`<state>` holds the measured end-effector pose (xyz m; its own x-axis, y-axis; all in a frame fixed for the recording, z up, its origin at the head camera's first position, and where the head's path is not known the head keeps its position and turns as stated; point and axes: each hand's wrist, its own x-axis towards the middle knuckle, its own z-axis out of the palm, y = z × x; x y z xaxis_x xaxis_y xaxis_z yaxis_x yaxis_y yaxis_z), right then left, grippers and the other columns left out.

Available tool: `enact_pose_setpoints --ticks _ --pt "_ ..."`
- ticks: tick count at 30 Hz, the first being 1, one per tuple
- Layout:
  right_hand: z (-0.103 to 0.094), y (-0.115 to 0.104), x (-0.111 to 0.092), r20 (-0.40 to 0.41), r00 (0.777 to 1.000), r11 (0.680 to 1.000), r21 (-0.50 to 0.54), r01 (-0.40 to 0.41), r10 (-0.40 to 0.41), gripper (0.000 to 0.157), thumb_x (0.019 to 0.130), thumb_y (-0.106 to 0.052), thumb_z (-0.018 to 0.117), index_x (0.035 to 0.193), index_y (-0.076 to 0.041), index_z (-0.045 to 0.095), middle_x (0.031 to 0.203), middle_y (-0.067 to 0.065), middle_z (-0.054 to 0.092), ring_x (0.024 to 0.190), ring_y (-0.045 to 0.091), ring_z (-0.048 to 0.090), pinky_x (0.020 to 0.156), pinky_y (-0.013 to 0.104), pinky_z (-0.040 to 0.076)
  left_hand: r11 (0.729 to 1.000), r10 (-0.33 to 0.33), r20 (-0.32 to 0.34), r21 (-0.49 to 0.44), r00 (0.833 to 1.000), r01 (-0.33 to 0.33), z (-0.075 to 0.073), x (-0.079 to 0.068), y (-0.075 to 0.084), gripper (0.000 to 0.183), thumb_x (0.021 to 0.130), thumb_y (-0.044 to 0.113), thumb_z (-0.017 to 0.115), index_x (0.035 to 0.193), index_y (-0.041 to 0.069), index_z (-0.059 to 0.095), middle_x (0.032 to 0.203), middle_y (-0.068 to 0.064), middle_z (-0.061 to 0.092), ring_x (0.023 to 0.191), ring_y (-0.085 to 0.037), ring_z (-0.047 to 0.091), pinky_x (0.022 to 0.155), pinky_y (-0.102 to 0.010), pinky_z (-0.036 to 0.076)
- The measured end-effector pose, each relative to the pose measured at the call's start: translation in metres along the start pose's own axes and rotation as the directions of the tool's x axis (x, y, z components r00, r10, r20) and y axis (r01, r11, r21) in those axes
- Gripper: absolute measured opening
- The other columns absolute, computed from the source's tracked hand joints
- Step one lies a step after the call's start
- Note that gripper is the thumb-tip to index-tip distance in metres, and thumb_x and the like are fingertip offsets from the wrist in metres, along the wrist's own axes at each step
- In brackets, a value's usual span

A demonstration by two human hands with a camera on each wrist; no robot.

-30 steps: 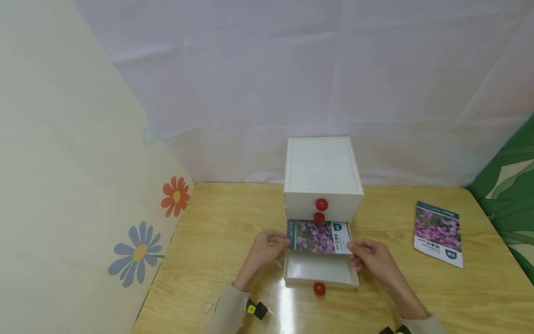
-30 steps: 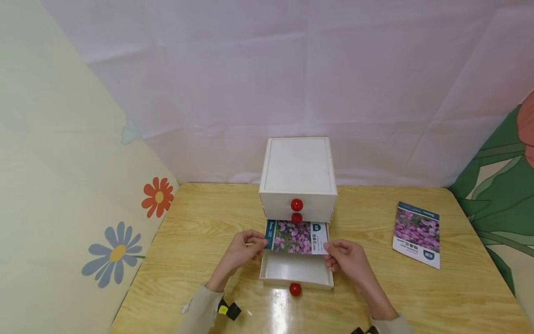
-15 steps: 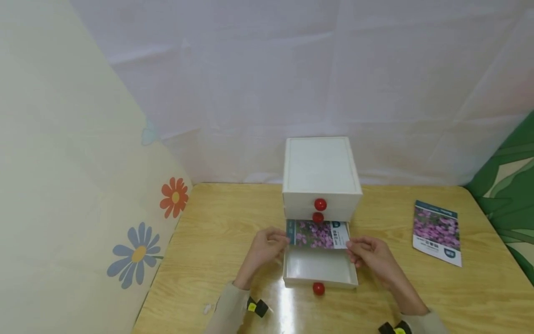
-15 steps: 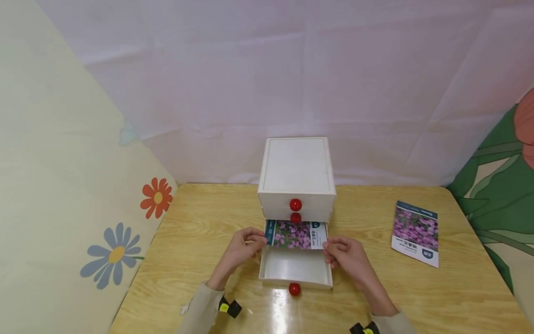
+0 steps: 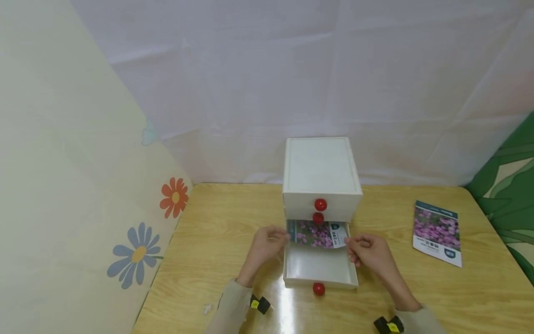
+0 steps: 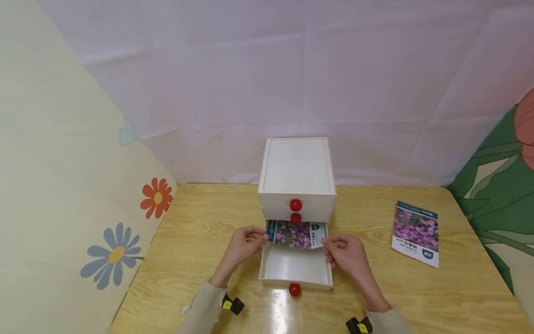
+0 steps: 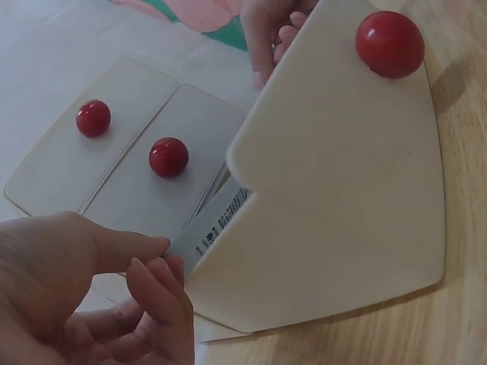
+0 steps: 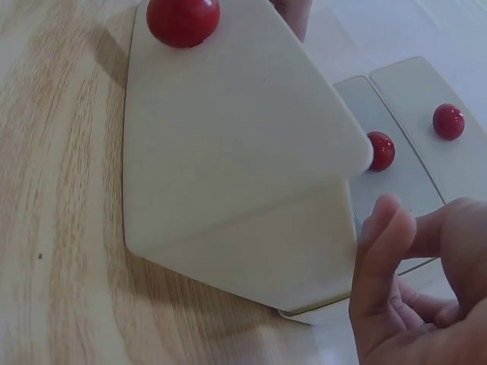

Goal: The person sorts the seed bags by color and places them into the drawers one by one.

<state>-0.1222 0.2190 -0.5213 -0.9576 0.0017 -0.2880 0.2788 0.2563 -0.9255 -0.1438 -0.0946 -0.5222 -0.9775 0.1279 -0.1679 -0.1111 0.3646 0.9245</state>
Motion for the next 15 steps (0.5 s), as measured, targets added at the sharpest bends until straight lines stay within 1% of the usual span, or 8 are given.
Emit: enact_pose_setpoints --ticks 3,7,15 --pt "0.0019 -0.0003 -0.0002 -0.035 0.999 0.999 -0.036 0.013 -0.014 0.033 0.105 -0.023 0.071 0.111 0.009 0.069 0.077 0.008 0.072 0.061 0.013 0.065 0.053 0.026 0.06 1.0 0.008 -0.007 0.018 1.0 -0.008 0.0007 0.0005 0.0 0.027 0.099 0.027 0.077 0.113 0.004 0.074 0.102 -0.009 0.075 0.087 -0.02 0.073 0.073 -0.036 0.067" --pt "0.0031 -0.0002 -0.0007 -0.074 0.997 0.999 -0.051 0.015 -0.019 0.032 0.104 -0.024 0.073 0.107 0.008 0.068 0.073 0.006 0.07 0.057 0.013 0.064 0.05 0.026 0.058 1.0 0.006 -0.011 0.029 1.0 -0.006 0.0016 0.0012 -0.0004 0.025 0.099 0.026 0.077 0.111 0.005 0.074 0.102 -0.008 0.075 0.088 -0.02 0.073 0.073 -0.036 0.067" --pt "0.0033 0.0018 -0.0011 -0.091 0.996 0.997 -0.074 0.005 -0.012 0.032 0.105 -0.025 0.072 0.106 0.007 0.067 0.071 0.006 0.07 0.057 0.013 0.064 0.05 0.028 0.058 0.999 -0.007 -0.023 0.038 1.0 0.008 0.0029 0.0014 -0.0003 0.024 0.098 0.026 0.077 0.111 0.006 0.075 0.102 -0.008 0.075 0.089 -0.021 0.073 0.073 -0.036 0.067"
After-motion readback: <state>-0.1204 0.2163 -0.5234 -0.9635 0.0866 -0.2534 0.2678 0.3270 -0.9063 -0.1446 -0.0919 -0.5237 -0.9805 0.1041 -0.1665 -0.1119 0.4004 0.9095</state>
